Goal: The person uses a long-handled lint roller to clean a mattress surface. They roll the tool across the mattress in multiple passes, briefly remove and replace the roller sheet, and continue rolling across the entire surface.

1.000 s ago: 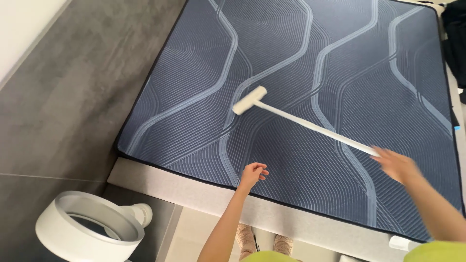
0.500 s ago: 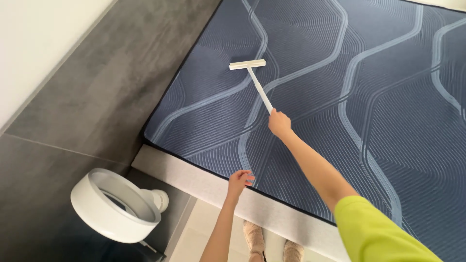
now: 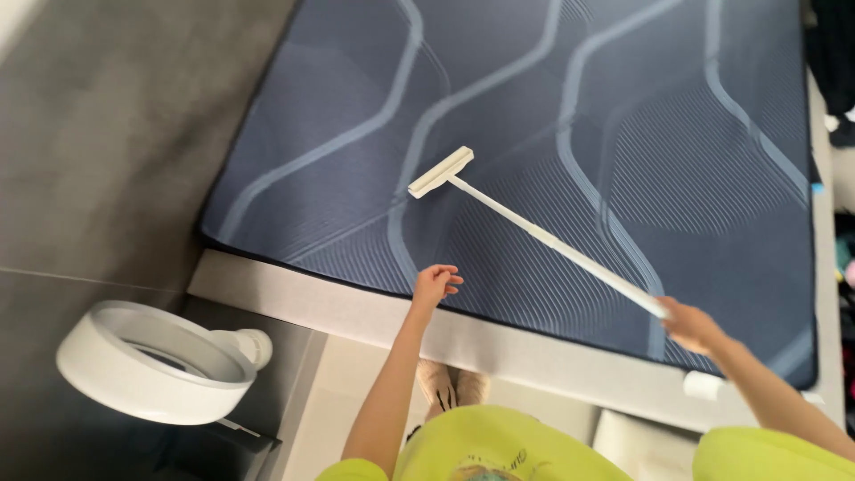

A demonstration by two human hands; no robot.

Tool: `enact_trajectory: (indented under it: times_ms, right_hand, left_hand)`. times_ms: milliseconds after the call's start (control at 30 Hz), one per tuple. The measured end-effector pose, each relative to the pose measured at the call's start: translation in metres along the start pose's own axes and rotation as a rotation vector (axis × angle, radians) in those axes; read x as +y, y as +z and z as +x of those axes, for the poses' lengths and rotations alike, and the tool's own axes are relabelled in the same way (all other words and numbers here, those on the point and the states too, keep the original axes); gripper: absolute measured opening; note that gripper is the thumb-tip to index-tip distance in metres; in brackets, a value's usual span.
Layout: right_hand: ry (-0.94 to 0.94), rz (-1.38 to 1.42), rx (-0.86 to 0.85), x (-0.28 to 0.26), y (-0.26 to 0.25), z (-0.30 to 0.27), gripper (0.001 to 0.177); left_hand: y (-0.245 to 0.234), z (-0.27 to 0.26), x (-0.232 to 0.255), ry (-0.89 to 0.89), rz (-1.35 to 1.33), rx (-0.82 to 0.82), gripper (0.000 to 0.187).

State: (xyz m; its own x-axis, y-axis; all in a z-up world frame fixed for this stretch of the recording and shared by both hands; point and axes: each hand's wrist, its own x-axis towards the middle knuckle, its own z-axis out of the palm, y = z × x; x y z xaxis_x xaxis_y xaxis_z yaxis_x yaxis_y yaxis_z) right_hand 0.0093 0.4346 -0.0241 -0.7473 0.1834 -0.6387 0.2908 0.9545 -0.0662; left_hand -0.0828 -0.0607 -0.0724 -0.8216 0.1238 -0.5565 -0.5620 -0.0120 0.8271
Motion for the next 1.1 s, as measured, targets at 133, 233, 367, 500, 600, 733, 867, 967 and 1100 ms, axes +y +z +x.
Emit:
enact_trajectory:
  times_ms: [133,233,367,500,600,733,867,967,1100]
  right_hand:
    - [0.172,0.205,-0.104,0.094,0.005,0.014,0.046]
    - [0.201,0.247,-0.079,0.108,-0.016,-0.001,0.046]
    - [0.297,0.04,0.036,0.042,-0.069,-0.021,0.05]
    - [0.04,-0.051,0.025,-0.038,-0.086,0.018,0.05]
    - [-0.231,0.009,0.166,-0.163,-0.116,0.009,0.045]
    - [-0.368,0.027,0.199,-0.269,-0.116,0.105,0.047]
    - [-0.432,0.064,0.309,-0.398,-0.121,0.19,0.049]
    - [-0.434,0.156,0.374,-0.482,-0.114,0.243,0.047]
    - [-0.385,0.353,0.464,-0.556,-0.091,0.344,0.042]
  left_hand:
    - [0.03,-0.022,0.013,-0.083,0.074,-0.036,0.024]
    - [0.045,-0.024,0.011,-0.14,0.105,-0.063,0.022]
    - [0.047,-0.028,0.012,-0.117,0.089,-0.068,0.023]
    - [0.033,-0.032,0.028,-0.144,0.07,-0.018,0.024]
    - [0.008,-0.008,0.011,-0.025,0.081,-0.016,0.024]
    - [-0.035,0.011,-0.004,0.005,0.036,0.024,0.024]
    - [-0.1,0.031,-0.016,0.075,0.007,0.1,0.023]
    - [-0.154,0.012,-0.017,0.026,-0.043,0.169,0.024]
    - [-0.218,-0.012,-0.002,-0.07,-0.032,0.246,0.029]
